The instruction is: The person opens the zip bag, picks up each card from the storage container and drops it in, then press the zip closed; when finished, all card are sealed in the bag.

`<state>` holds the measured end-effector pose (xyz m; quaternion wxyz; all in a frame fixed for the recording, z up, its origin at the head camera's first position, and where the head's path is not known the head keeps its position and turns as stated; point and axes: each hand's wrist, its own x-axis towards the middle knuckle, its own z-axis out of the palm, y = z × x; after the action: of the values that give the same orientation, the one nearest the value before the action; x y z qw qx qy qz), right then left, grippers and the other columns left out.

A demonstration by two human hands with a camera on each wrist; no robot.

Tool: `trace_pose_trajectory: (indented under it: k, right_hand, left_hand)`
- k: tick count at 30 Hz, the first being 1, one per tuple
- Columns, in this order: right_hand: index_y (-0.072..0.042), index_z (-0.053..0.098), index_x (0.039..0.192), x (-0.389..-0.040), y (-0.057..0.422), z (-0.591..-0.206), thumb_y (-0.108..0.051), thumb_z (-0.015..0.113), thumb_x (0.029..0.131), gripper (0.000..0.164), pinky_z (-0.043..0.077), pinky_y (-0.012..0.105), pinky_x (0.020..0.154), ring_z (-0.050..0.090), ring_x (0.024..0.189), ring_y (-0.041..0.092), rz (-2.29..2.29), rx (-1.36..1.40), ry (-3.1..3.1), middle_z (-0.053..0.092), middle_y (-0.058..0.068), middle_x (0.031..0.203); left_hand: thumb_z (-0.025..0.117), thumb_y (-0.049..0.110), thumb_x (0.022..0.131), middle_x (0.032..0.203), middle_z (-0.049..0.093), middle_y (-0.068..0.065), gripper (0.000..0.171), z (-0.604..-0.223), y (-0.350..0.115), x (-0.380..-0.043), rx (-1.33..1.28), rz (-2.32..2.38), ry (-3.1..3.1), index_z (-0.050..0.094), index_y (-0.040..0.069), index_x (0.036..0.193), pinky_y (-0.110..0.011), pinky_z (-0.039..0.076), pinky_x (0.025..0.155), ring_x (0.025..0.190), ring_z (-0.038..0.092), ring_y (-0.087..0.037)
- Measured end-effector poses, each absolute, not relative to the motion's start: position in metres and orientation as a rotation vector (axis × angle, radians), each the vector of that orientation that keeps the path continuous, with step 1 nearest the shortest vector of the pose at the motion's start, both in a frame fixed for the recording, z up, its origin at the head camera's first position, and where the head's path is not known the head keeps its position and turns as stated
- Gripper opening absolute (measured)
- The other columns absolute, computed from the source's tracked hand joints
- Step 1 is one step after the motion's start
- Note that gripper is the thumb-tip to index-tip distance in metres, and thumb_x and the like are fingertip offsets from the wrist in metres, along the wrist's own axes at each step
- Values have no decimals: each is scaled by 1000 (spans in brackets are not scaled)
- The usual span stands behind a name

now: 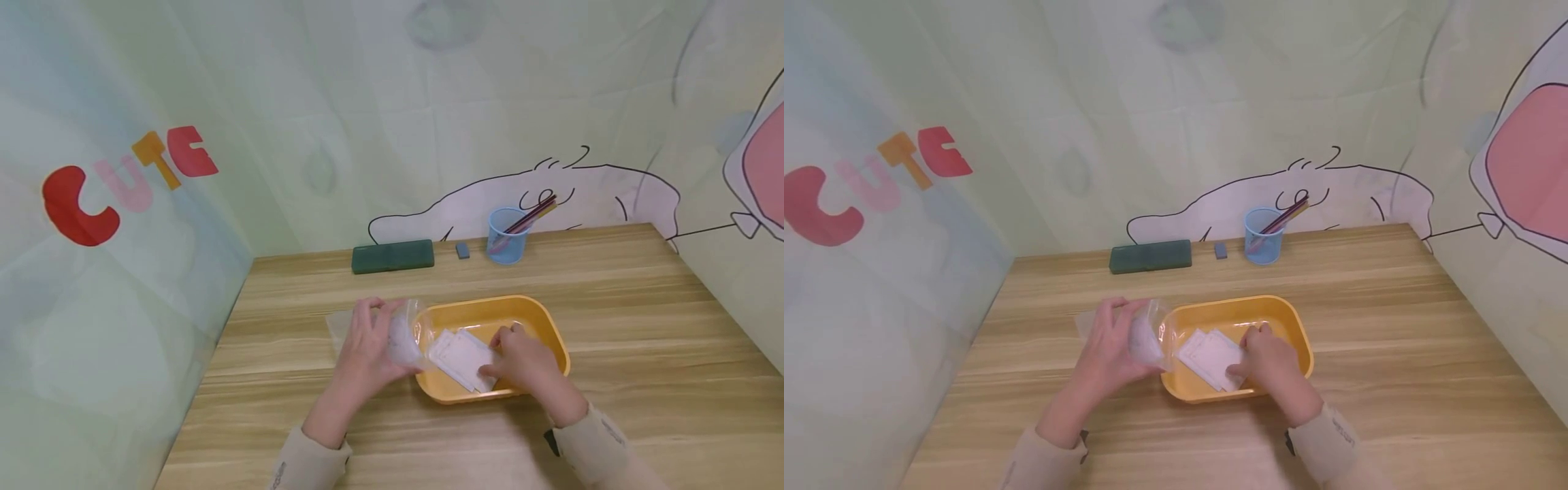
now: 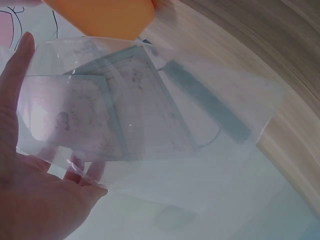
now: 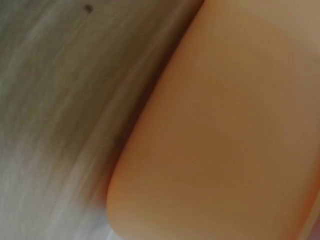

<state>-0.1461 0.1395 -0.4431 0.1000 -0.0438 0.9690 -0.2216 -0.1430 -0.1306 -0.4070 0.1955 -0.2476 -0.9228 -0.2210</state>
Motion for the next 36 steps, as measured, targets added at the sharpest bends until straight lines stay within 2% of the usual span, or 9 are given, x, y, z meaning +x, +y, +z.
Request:
trace_pose_trajectory:
  k: [6,15,18,25,36]
  right_hand:
    - [-7,60,99,-148,142,-452,-48,87,62,61,43,36,58,49,71,23,-644,-99,2810,45,8,91]
    - [-6,61,96,-151,147,-457,-47,87,63,59,42,35,59,49,70,21,-659,-90,2763,47,8,90]
    - [-7,61,94,-153,150,-457,-44,86,65,54,43,34,60,49,71,20,-711,-101,2759,50,5,87]
    - [-9,60,89,-157,154,-456,-27,85,70,37,42,32,63,49,70,17,-887,-151,2800,54,0,79]
    - [-10,66,88,-159,156,-452,-20,79,78,19,44,32,63,52,68,16,-1012,-147,2939,59,-2,77]
  left_hand:
    - [96,44,41,120,39,-16,110,-408,-131,-143,-698,-624,-2579,46,8,133,-41,43,92,110,40,-29]
    - [94,48,45,123,39,-14,108,-407,-130,-142,-677,-626,-2622,46,10,134,-39,42,94,112,38,-27]
    - [93,49,46,123,38,-14,108,-407,-130,-142,-671,-621,-2638,45,11,135,-38,41,95,113,38,-26]
    - [94,47,45,122,38,-14,109,-408,-130,-143,-680,-632,-2623,45,11,135,-38,41,94,112,38,-27]
    - [93,49,48,124,38,-13,106,-407,-130,-141,-655,-613,-2650,45,12,135,-37,42,95,114,37,-26]
